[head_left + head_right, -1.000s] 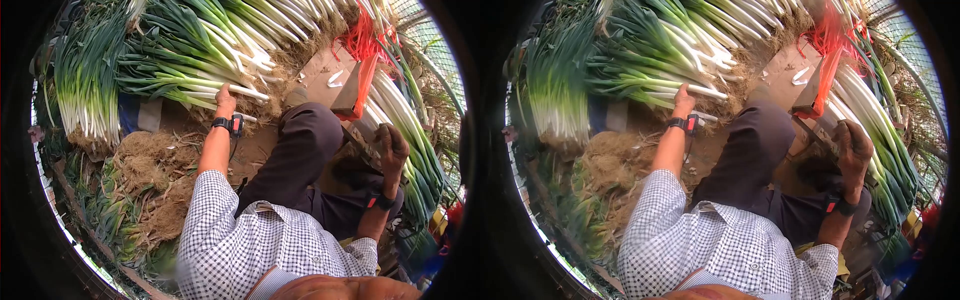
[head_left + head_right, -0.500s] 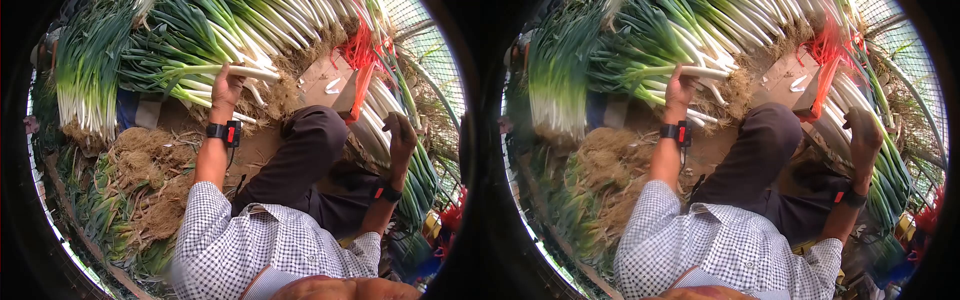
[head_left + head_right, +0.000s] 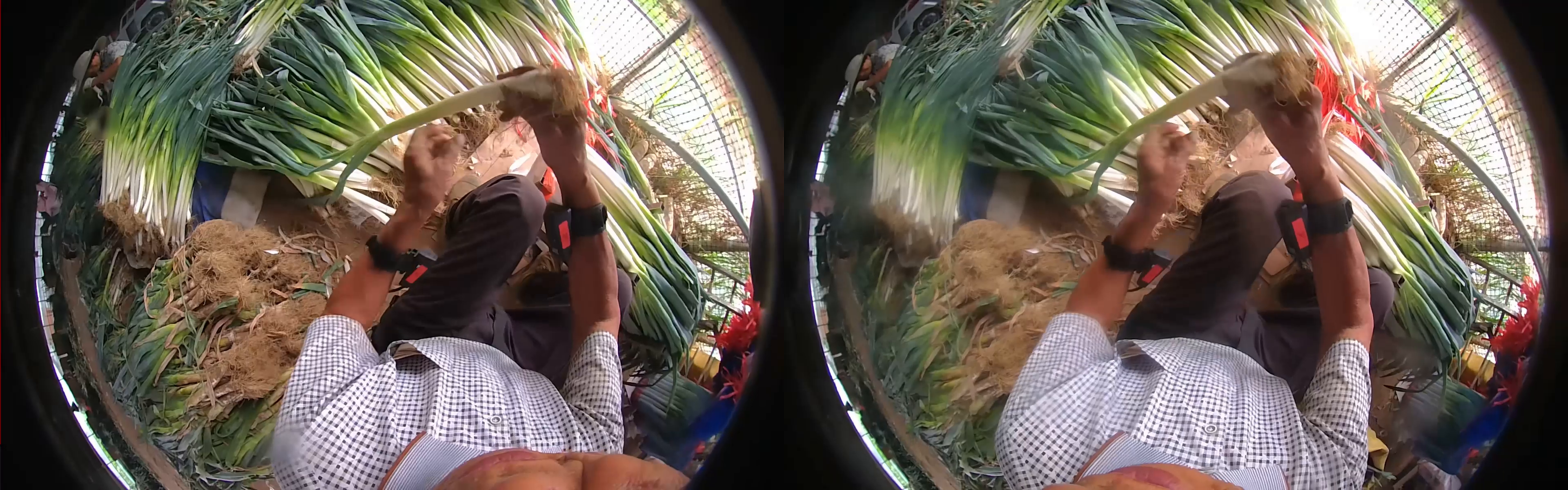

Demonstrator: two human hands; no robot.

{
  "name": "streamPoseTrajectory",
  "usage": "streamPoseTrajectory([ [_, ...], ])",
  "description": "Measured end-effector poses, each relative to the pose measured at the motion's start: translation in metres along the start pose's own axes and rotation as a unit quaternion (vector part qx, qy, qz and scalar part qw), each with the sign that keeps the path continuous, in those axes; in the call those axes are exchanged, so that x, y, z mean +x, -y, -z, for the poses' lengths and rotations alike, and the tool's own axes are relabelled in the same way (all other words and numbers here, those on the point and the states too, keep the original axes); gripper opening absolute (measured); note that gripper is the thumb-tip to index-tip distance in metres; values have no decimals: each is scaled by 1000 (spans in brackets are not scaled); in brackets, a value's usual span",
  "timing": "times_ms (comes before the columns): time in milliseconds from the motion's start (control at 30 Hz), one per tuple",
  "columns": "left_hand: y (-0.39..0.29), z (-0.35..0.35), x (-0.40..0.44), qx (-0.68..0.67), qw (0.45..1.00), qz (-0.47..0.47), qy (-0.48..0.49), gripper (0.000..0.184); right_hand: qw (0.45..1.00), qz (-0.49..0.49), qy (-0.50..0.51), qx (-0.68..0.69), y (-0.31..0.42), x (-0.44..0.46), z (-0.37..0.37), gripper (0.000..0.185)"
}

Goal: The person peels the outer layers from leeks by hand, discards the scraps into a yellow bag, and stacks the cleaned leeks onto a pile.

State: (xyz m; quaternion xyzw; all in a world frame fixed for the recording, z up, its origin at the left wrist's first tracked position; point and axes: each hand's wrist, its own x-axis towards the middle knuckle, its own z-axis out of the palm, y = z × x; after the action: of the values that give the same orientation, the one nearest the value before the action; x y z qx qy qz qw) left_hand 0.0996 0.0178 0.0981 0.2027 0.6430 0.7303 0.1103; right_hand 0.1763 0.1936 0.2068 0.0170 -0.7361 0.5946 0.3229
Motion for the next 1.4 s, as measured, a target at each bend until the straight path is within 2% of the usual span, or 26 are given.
streamPoseTrajectory([
  [33, -2, 15, 4, 224, 948, -206, -94, 51, 1000, 17, 4, -8, 5, 11, -4, 21],
  [67, -12, 32, 9, 419, 798, -393, -179, 56, 999, 32, 6, -17, 15, 20, -12, 17],
  [100, -15, 42, 22, 429, 779, -426, -168, 54, 983, -25, 33, -181, 61, 30, -27, 17],
  [133, -9, 54, 40, 399, 817, -401, -111, 50, 936, -85, 61, -336, 104, 40, -43, 18],
  [167, -4, 67, 58, 366, 852, -371, -59, 46, 974, -43, 59, -216, 110, 44, -52, 26],
  [200, -18, 74, 70, 286, 917, -275, 41, 41, 994, 7, 58, -92, 115, 54, -57, 36],
  [233, -33, 80, 80, 249, 952, -171, 48, 27, 997, 53, 58, -17, 123, 69, -63, 37],
  [267, -68, 85, 89, 267, 947, -151, 92, 23, 992, 99, 59, 59, 134, 81, -66, 40],
  [300, -104, 88, 95, 230, 954, -139, 135, 27, 995, 63, 20, -69, 169, 84, -63, 39],
  [333, -138, 90, 99, 192, 957, -125, 176, 30, 965, 225, 95, 100, 123, 115, -53, 34],
  [433, -217, 88, 117, 40, 949, -139, 281, 40, 976, 165, 136, -37, 92, 118, -27, 38],
  [567, -257, 58, 128, -28, 929, -110, 351, 37, 975, 16, 221, -29, 71, 62, -50, 58],
  [667, -251, 21, 122, -57, 931, -103, 344, 41, 977, -72, 186, 69, 53, 40, -74, 38],
  [767, -230, 17, 116, -70, 939, -44, 333, 52, 981, -112, 124, 100, 43, 29, -64, 35],
  [833, -210, 22, 111, -62, 930, 5, 363, 55, 991, 58, 77, 96, 39, 24, -52, 34],
  [867, -194, 29, 100, -34, 926, 10, 375, 55, 989, 86, 65, 102, 41, 22, -43, 33],
  [900, -170, 38, 96, -7, 922, 15, 387, 55, 989, 65, 53, 125, 44, 21, -36, 33],
  [933, -127, 53, 111, 104, 901, -13, 420, 58, 985, 34, 46, 161, 46, 22, -29, 34],
  [967, -147, 42, 69, 70, 899, -1, 432, 53, 979, 8, 34, 200, 47, 20, -27, 34],
  [1000, -132, 45, 64, 153, 883, 69, 438, 45, 944, -124, 36, 305, 34, 24, -27, 35],
  [1033, -141, 32, 41, 137, 896, 73, 417, 34, 934, -131, 35, 331, 32, 20, -26, 36],
  [1100, -127, 22, 33, 78, 909, 107, 396, 27, 915, -133, 34, 380, 33, 16, -25, 38],
  [1133, -123, 18, 33, 57, 911, 115, 393, 25, 952, -77, 67, 290, 9, 20, -19, 46],
  [1200, -113, 17, 33, 56, 911, 117, 391, 24, 931, -132, 37, 338, 32, 10, -16, 42],
  [1333, -110, 19, 18, 42, 912, 139, 383, 24, 978, -90, -70, 176, 19, 12, 6, 40],
  [1400, -94, 24, 27, 69, 899, 138, 410, 25, 984, -101, -53, 133, 1, 15, 15, 36],
])
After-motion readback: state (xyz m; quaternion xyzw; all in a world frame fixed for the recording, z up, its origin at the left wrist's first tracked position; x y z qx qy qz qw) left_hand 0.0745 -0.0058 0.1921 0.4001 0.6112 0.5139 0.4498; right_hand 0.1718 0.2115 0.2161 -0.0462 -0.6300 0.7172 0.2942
